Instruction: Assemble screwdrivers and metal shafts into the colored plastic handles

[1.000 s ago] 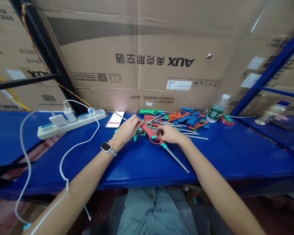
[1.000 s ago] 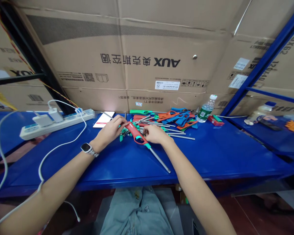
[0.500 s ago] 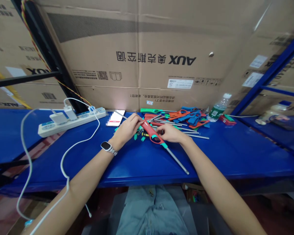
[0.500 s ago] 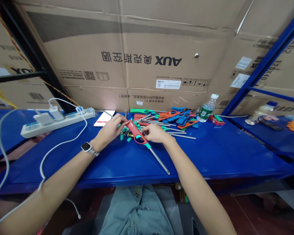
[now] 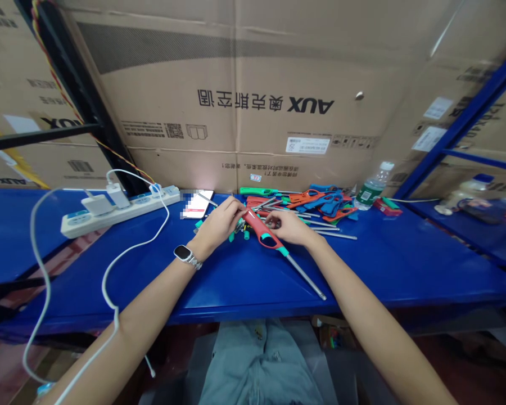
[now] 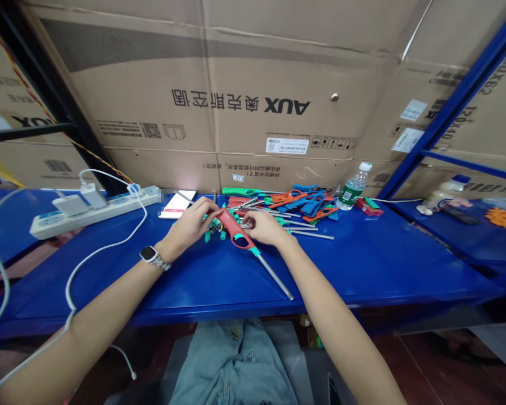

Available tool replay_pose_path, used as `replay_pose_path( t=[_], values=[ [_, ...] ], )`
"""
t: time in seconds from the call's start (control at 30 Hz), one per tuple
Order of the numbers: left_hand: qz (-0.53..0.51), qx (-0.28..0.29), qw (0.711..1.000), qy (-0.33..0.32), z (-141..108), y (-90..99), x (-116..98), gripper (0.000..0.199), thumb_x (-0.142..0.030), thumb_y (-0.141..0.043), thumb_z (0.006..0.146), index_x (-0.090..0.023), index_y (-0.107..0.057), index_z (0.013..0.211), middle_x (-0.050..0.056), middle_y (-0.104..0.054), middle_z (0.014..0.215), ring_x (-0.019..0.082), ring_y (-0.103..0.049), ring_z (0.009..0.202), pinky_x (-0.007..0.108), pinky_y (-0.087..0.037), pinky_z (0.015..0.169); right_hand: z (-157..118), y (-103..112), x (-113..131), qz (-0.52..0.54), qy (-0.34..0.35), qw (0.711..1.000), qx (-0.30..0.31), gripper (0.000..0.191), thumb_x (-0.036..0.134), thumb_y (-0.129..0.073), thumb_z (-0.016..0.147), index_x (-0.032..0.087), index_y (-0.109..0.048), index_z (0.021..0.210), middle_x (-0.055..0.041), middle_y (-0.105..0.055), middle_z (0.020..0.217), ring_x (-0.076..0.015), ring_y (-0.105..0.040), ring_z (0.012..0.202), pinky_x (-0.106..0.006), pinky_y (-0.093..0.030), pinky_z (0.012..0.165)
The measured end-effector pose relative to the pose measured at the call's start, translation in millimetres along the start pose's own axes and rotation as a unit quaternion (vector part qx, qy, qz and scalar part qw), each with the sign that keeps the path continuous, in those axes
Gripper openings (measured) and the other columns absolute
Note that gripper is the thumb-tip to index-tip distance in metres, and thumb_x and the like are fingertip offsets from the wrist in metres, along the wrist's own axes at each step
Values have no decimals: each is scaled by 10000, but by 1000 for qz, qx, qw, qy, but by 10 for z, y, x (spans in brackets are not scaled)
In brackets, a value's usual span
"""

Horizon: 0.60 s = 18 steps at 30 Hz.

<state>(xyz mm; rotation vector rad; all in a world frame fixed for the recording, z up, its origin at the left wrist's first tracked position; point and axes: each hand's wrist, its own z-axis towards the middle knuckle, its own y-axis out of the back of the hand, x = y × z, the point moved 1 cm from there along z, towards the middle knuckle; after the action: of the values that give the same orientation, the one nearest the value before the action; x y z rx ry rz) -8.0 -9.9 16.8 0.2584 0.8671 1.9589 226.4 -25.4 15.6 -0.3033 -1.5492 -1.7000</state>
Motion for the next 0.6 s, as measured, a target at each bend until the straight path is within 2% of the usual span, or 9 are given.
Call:
replay_pose_path(
  t=[0.07, 0.13, 0.2, 0.27, 0.33, 0.4, 0.47, 0.53, 0.6],
  values=[
    [-6, -7, 1000, 1, 10, -7, -12, 74, -226, -508, 1032, -193, -568, 1005, 46, -606, 985, 176, -640, 863, 324, -554, 780, 12, 0, 58, 76, -3, 996, -40, 200, 340, -660, 861, 145, -685, 898, -52, -682, 811, -146, -572, 685, -266, -437, 647],
    [-13, -21, 1000, 3, 30, -10, -35, 63, -220, -514, 1029, -195, -567, 1005, 43, -600, 977, 175, -639, 863, 323, -550, 780, 14, -16, 144, 189, -26, 981, -30, 367, 471, -504, 969, 148, -680, 954, -71, -693, 841, -150, -600, 684, -265, -461, 623],
    [-23, -45, 999, 7, 58, -11, -70, 61, -220, -513, 1029, -198, -564, 1005, 43, -600, 974, 177, -637, 871, 327, -546, 783, -2, -59, 239, 286, -59, 956, 43, 489, 563, -406, 1004, 148, -664, 988, -77, -694, 794, -160, -631, 655, -271, -489, 596],
    [-31, -74, 997, 15, 93, -14, -113, 65, -226, -508, 1032, -199, -558, 999, 48, -600, 976, 181, -631, 885, 334, -541, 791, -32, -112, 327, 355, -79, 924, 116, 447, 562, -437, 1001, 160, -620, 1070, -51, -677, 709, -168, -640, 581, -283, -513, 557],
    [-25, -98, 994, 31, 134, -24, -157, 72, -234, -497, 1037, -199, -540, 991, 57, -594, 978, 187, -618, 886, 346, -537, 796, -64, -158, 398, 403, -81, 900, 144, 389, 529, -481, 996, 199, -549, 1192, 8, -634, 645, -144, -575, 459, -273, -499, 477],
    [2, -104, 993, 56, 186, -43, -192, 95, -244, -459, 1048, -199, -508, 980, 65, -575, 960, 194, -599, 856, 356, -529, 775, -84, -184, 453, 430, -76, 891, 127, 387, 518, -480, 1001, 259, -468, 1289, 62, -582, 628, -103, -461, 364, -227, -418, 377],
    [36, -88, 993, 74, 254, -70, -216, 138, -243, -393, 1060, -204, -470, 951, 68, -547, 929, 197, -577, 813, 358, -516, 736, -89, -194, 495, 439, -82, 889, 99, 381, 523, -462, 1005, 297, -417, 1309, 87, -547, 636, -81, -395, 332, -186, -324, 319],
    [52, -62, 994, 79, 336, -108, -228, 180, -237, -343, 1063, -212, -438, 913, 69, -525, 911, 198, -563, 790, 354, -497, 707, -78, -188, 520, 433, -97, 893, 75, 348, 525, -442, 1006, 302, -403, 1271, 95, -524, 646, -75, -390, 328, -170, -280, 301],
    [35, -50, 994, 90, 419, -165, -227, 200, -246, -326, 1065, -219, -415, 887, 65, -515, 900, 193, -555, 777, 351, -483, 699, -53, -173, 523, 418, -106, 901, 52, 308, 517, -431, 1005, 298, -398, 1219, 100, -507, 657, -75, -407, 334, -170, -293, 299]
  ],
)
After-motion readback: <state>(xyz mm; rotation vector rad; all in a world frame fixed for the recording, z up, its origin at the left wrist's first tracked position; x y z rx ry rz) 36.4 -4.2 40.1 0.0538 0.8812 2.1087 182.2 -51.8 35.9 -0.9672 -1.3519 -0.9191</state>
